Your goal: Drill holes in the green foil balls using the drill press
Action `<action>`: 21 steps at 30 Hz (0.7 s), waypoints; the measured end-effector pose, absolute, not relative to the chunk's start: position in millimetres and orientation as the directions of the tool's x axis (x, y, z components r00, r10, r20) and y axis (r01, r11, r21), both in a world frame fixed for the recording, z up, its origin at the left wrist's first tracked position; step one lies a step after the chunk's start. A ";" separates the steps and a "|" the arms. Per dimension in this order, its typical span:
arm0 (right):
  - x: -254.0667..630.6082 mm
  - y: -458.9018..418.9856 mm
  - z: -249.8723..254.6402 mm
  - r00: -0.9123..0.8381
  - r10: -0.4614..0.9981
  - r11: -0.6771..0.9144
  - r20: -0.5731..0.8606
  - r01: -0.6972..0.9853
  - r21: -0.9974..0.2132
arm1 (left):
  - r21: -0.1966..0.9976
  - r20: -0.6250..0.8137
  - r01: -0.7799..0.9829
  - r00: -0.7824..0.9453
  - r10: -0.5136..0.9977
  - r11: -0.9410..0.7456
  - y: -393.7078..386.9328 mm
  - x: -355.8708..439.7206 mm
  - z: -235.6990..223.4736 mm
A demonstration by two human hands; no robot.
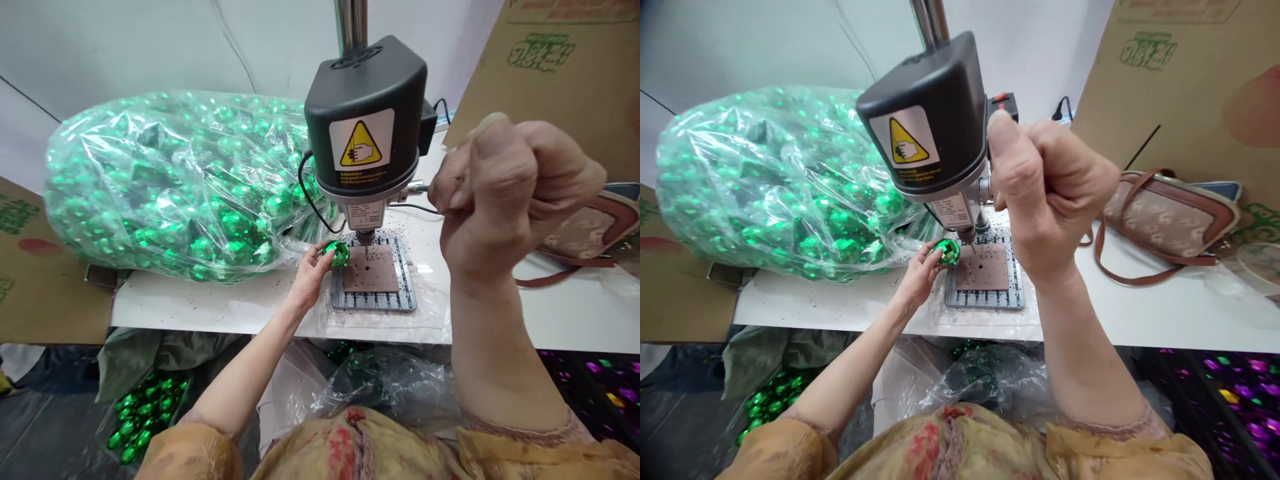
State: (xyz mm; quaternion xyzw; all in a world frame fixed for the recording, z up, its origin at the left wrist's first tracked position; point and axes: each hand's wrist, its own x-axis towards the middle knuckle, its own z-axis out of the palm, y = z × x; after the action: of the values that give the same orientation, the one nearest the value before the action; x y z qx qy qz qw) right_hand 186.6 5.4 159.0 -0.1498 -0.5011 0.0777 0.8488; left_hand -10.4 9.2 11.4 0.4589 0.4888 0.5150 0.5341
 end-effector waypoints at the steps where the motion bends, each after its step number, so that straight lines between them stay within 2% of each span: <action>1: 186.3 5.2 159.4 0.489 0.282 0.941 0.825 0.027 -0.338 | 0.997 -0.021 -0.080 -0.004 1.000 0.020 9.4 -7.3 6.9; 4: 185.5 3.9 160.5 0.482 0.280 0.935 0.830 0.059 -0.350 | 0.997 0.061 -0.050 0.044 0.997 -0.059 13.2 -0.2 -3.6; 9: 184.8 1.2 161.0 0.483 0.296 0.927 0.824 0.063 -0.370 | 0.994 0.096 0.046 0.139 0.986 -0.103 19.6 6.0 -13.3; 14: 185.7 1.0 159.6 0.461 0.297 0.933 0.836 0.045 -0.357 | 0.976 0.156 0.122 0.170 0.973 -0.178 19.4 13.6 -16.0; 21: 184.3 -1.6 159.9 0.471 0.321 0.912 0.822 0.080 -0.402 | 0.942 0.214 0.217 0.201 0.956 -0.256 21.2 15.3 -23.4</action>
State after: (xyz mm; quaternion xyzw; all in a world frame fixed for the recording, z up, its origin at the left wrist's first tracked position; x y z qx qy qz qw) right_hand 184.3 -1.6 159.9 -0.1966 -0.5092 0.0722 0.8348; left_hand 15.3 21.2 -23.4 0.6548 0.4477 0.4463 0.4143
